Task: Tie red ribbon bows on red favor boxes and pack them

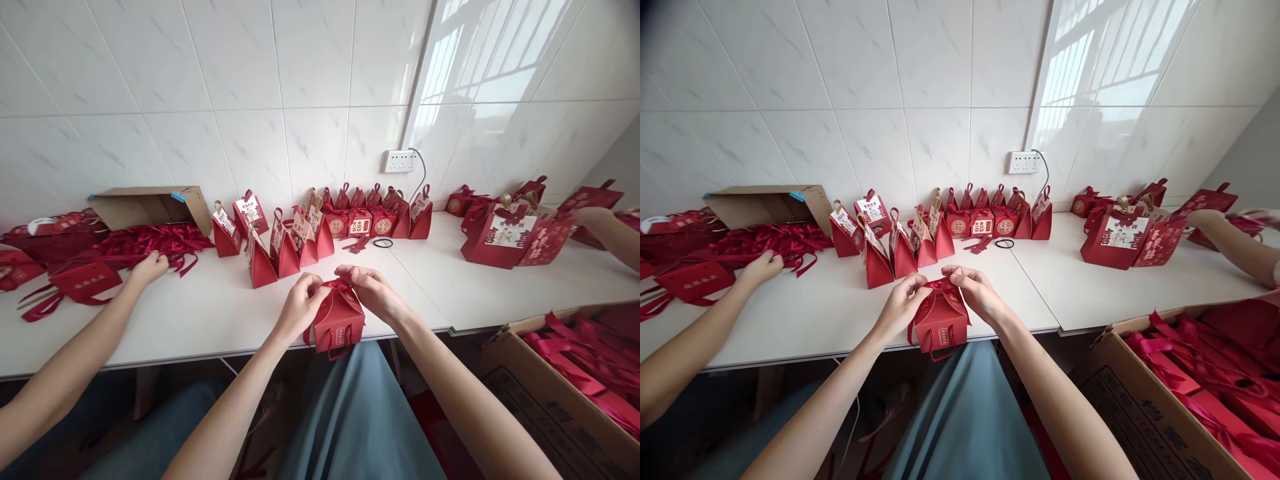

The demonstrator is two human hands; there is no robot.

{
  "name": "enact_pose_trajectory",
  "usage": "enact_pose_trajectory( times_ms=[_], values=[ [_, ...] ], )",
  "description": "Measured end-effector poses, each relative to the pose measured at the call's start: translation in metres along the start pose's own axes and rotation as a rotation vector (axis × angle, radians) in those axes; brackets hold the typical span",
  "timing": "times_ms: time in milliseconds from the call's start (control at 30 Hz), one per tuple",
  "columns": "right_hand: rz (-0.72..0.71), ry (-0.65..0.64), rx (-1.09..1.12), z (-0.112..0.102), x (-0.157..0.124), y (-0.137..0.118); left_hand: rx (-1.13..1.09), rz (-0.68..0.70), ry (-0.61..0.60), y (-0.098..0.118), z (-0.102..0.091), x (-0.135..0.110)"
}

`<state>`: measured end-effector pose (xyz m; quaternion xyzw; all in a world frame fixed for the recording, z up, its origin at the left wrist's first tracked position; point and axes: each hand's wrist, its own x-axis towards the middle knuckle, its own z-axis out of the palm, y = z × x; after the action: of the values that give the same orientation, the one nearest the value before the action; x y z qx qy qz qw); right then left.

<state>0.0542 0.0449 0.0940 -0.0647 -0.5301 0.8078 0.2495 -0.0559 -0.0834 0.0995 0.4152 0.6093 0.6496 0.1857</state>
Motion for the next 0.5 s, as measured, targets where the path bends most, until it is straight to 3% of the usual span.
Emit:
enact_pose_trajectory(
  times_ms=[200,333,500],
  values=[
    [-0.015,-0.027,-0.035,-0.003,0.000,-0.001,-0.271,-0.058,0.238,-0.005,0.006,0.006],
    [-0.046,-0.048,-0.078,-0.004,-0.002,-0.007,-0.417,-0.029,0.407,0.005,-0.002,0.016],
    [-0.090,-0.031,-0.052,0.000,-0.004,-0.015,-0.542,-0.081,0.405,0.020,-0.025,0.020]
  ],
)
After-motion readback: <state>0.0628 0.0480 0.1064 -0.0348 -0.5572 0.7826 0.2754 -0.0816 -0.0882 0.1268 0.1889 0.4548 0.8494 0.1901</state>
